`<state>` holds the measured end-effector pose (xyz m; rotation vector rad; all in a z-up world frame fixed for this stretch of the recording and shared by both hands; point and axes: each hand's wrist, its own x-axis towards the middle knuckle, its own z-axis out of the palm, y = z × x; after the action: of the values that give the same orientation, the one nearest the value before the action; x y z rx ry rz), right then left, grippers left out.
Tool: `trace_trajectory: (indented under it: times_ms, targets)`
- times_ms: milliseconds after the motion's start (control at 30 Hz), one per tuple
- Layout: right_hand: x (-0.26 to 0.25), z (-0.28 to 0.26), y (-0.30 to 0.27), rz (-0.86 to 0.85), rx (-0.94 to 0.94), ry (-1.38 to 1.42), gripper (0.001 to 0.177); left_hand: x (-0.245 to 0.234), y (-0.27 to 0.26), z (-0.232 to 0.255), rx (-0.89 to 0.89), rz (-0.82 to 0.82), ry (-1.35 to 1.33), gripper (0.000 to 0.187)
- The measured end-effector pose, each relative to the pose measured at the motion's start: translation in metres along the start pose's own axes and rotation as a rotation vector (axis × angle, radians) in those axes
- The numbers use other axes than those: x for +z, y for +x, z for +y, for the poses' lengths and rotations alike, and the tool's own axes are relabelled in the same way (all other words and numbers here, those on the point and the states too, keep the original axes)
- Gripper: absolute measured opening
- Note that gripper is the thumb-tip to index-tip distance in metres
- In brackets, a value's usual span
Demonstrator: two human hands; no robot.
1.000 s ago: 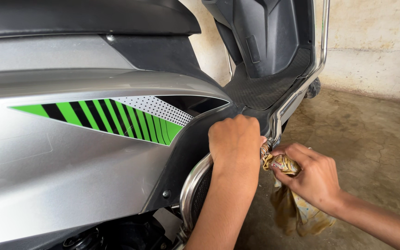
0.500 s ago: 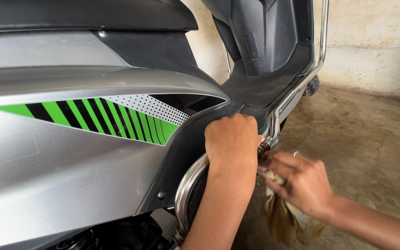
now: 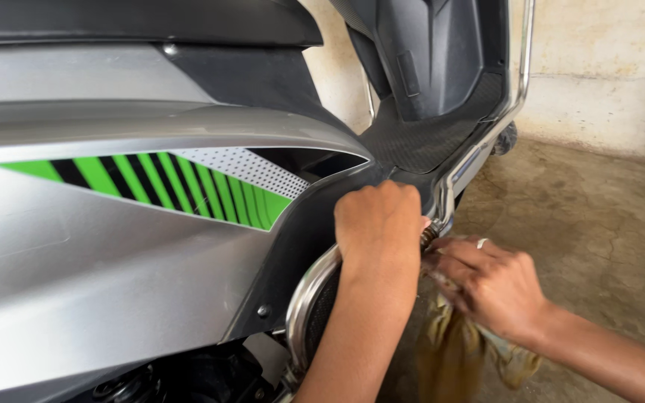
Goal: The person wipes the side panel, chrome crash guard, and rear grab bar of a silver scooter using a yellow patterned cloth. The person moves from the lower side panel up to the seat area and then to the rear grab bar, wiping each surface thoroughly.
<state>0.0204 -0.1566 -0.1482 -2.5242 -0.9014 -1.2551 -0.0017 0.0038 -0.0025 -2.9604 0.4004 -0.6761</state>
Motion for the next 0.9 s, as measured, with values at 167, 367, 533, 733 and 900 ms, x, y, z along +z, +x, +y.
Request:
trace_trajectory:
  times_ms: [167,367,533,733,900]
  targets:
    - [-0.006,0.000,0.013,-0.037,0.161,0.002,0.023,0.004,0.002,-0.001,-0.016,-0.006,-0.011,0.027]
    - [-0.002,-0.004,0.001,0.026,0.021,0.046,0.021,0.003,0.003,0.000,-0.016,-0.043,-0.028,0.033]
    - [-0.010,0.018,0.015,-0.022,0.197,0.014,0.016,-0.003,0.001,0.002,-0.035,-0.127,-0.005,0.038]
    - [-0.018,0.030,0.018,-0.015,0.508,0.393,0.016,0.007,0.007,0.004,-0.058,0.005,-0.033,0.040]
    - [-0.031,0.047,0.024,0.170,0.615,0.591,0.024,0.010,0.007,0.009,-0.054,0.087,0.022,0.039]
